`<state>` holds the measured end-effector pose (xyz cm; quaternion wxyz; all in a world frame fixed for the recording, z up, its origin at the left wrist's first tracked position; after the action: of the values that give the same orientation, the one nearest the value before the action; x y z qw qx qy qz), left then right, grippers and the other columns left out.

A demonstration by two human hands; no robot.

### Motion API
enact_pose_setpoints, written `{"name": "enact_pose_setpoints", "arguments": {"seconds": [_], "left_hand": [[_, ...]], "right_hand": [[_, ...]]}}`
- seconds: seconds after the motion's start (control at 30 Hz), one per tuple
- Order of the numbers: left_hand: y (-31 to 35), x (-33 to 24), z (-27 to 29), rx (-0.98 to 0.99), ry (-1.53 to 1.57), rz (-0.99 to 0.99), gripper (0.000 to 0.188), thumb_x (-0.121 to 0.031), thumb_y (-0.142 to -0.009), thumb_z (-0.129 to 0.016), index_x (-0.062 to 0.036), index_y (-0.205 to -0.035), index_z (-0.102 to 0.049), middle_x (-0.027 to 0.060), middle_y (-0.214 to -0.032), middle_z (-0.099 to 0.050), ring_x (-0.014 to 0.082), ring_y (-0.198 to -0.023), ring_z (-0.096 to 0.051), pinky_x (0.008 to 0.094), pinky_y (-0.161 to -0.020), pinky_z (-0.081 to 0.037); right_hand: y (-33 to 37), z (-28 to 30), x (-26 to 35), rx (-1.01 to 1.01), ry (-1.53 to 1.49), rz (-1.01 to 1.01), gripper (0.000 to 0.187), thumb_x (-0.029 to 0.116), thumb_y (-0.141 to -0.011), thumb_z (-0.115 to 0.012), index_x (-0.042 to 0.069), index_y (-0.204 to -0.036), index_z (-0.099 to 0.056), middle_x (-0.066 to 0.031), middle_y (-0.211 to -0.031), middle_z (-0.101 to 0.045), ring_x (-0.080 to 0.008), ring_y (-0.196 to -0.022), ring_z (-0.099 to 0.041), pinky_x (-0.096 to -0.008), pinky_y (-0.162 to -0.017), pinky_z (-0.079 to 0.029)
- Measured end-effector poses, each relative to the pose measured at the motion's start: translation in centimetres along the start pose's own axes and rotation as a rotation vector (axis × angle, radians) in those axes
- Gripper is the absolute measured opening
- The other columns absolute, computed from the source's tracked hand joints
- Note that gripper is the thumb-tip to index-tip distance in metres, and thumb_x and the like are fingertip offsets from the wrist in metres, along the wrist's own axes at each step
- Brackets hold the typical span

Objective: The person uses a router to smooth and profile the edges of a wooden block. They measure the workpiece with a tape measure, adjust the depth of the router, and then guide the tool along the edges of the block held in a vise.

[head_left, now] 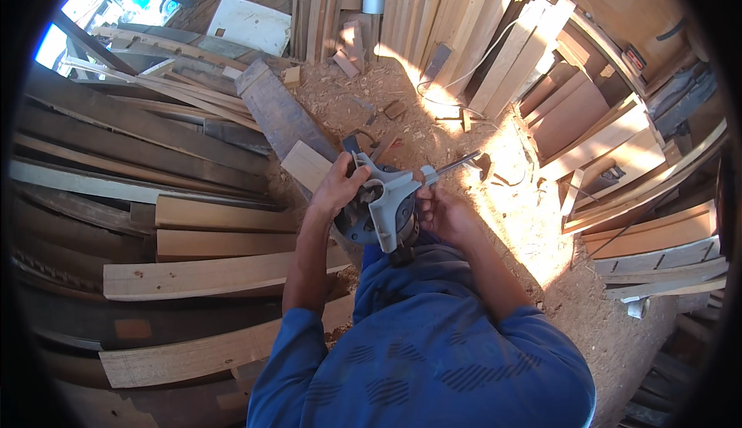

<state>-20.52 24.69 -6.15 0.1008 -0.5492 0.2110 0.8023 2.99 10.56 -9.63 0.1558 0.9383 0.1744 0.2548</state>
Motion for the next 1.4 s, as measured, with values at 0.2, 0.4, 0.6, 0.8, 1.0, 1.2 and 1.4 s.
{"name": "enact_pose_setpoints", "arguments": {"seconds": [0.2,0.4,0.6,0.8,1.0,1.2,1.4], "left_hand": [[0.3,0.1,-0.3,0.002,0.01,-0.071,0.042,-0.04,-0.097,-0.069,-0.0019,-0.105,-0.053,0.0056,-0.089,-0.053,0.0157,-0.086,-0.05,0.0335,-0.078,-0.045],[1.3,-1.9,-1.7,-0.029,-0.12,-0.076,0.034,-0.034,-0.101,-0.066,-0.003,-0.108,-0.053,0.0019,-0.094,-0.051,0.0125,-0.092,-0.048,0.03,-0.082,-0.044],[2.4,-3.5,-1.2,-0.052,-0.229,-0.059,0.043,-0.039,-0.097,-0.068,-0.0015,-0.108,-0.05,0.0128,-0.093,-0.061,0.0237,-0.09,-0.061,0.0409,-0.081,-0.049],[4.1,-1.2,-0.9,-0.054,-0.074,-0.314,0.046,-0.029,-0.091,-0.074,-0.0052,-0.123,-0.05,0.0211,-0.12,-0.06,0.0383,-0.119,-0.059,0.0444,-0.103,-0.046],[7.2,-4.0,-0.7,0.041,-0.34,-0.441,0.042,-0.014,-0.086,-0.078,-0.0126,-0.126,-0.064,0.0274,-0.149,-0.046,0.0431,-0.148,-0.036,0.0493,-0.115,-0.038],[6.8,-3.0,-0.8,0.028,-0.298,-0.452,0.041,-0.012,-0.088,-0.076,-0.012,-0.127,-0.066,0.0247,-0.15,-0.047,0.0403,-0.146,-0.039,0.0481,-0.115,-0.038],[2.3,4.1,6.1,-0.322,0.071,-0.048,0.051,-0.023,-0.097,-0.067,-0.0007,-0.14,-0.053,0.0222,-0.141,-0.058,0.0295,-0.132,-0.055,0.0404,-0.11,-0.042]], "right_hand": [[1.8,-2.6,0.4,-0.161,0.674,0.236,0.036,0.033,-0.103,-0.062,0.001,-0.118,-0.064,-0.0042,-0.096,-0.067,-0.0123,-0.084,-0.062,-0.0284,-0.074,-0.051],[0.3,-4.0,-1.2,-0.179,0.229,0.308,0.04,0.031,-0.101,-0.068,-0.003,-0.121,-0.061,-0.0092,-0.105,-0.07,-0.0146,-0.092,-0.067,-0.0294,-0.081,-0.054],[0.0,-4.7,0.2,-0.146,0.197,0.224,0.042,0.024,-0.099,-0.067,-0.003,-0.13,-0.056,-0.0127,-0.118,-0.068,-0.0197,-0.107,-0.067,-0.0343,-0.091,-0.054],[-0.9,-4.7,-0.4,-0.004,0.102,0.3,0.042,0.012,-0.097,-0.066,-0.001,-0.135,-0.054,-0.0134,-0.126,-0.066,-0.0231,-0.115,-0.065,-0.0382,-0.101,-0.053],[-1.1,-4.5,-0.7,0.001,0.116,0.322,0.039,0.009,-0.096,-0.064,-0.001,-0.132,-0.055,-0.0133,-0.126,-0.066,-0.0221,-0.113,-0.066,-0.039,-0.101,-0.053],[-1.2,-4.3,-0.9,-0.029,0.139,0.333,0.037,0.008,-0.095,-0.064,0.0,-0.13,-0.057,-0.0119,-0.123,-0.067,-0.0217,-0.112,-0.067,-0.0382,-0.1,-0.053],[-0.3,-3.2,-1.0,-0.064,0.127,0.358,0.04,0.01,-0.094,-0.064,0.0,-0.132,-0.056,-0.0115,-0.124,-0.067,-0.0221,-0.113,-0.066,-0.0378,-0.101,-0.052]]}}
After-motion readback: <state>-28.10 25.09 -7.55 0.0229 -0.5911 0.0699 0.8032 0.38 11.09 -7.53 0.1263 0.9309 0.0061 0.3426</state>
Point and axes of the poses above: each hand's wrist, its own y-axis away from the middle knuckle, its own z-axis out of the back of the hand, x = y × z, the point moved 2 cm from there along -y, towards the middle knuckle
